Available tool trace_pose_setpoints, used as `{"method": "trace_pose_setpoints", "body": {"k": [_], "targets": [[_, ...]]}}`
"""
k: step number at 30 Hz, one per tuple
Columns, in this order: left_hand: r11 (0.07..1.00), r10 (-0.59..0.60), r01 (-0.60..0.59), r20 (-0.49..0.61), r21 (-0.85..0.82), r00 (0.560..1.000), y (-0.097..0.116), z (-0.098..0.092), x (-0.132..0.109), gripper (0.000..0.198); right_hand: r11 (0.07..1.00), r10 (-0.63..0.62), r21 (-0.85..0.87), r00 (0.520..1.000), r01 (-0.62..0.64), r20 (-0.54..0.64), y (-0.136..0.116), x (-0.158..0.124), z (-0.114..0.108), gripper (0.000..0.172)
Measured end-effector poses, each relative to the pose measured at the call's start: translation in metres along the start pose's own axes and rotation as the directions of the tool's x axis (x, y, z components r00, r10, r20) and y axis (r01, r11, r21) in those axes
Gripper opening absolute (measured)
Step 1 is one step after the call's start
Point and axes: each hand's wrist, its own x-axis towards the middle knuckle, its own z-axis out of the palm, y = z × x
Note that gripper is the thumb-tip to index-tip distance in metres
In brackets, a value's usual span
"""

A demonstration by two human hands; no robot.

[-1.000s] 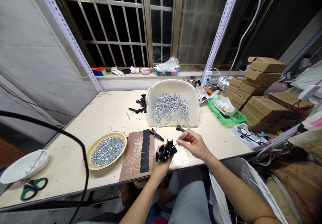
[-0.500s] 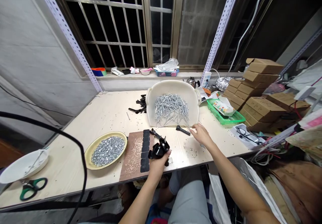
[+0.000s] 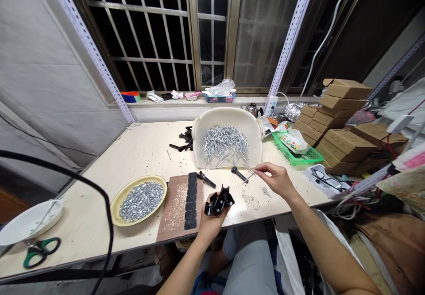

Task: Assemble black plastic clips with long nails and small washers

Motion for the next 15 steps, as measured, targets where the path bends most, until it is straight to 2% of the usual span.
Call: {"method": "trace_pose_setpoints", "body": {"k": [4,8,12,14,15], "targets": [[0.990,0.117,-0.122,0.072,0.068,0.991,-0.001,0.001,-0.003,0.039,0.982,-0.101,0.159,0.995,0.099,0.004,-0.049,0.007,-0.004,0.012],[0.992,0.111,-0.116,0.113,0.039,0.987,0.004,0.002,-0.007,0.037,0.974,-0.154,0.190,0.978,0.126,0.142,-0.068,0.002,0.013,0.015],[0.994,0.094,-0.101,0.138,0.042,0.986,0.007,0.000,-0.010,0.038,0.962,-0.228,0.211,0.931,0.172,0.284,-0.055,0.000,0.029,0.015],[0.994,0.089,-0.095,0.105,0.056,0.990,0.006,-0.002,-0.010,0.040,0.987,-0.141,0.110,0.953,0.116,0.267,-0.033,0.009,0.031,0.025],[0.994,0.082,-0.087,0.083,0.062,0.993,0.006,-0.003,-0.010,0.041,0.999,-0.034,-0.017,0.970,0.039,0.242,-0.018,0.015,0.031,0.028]]}}
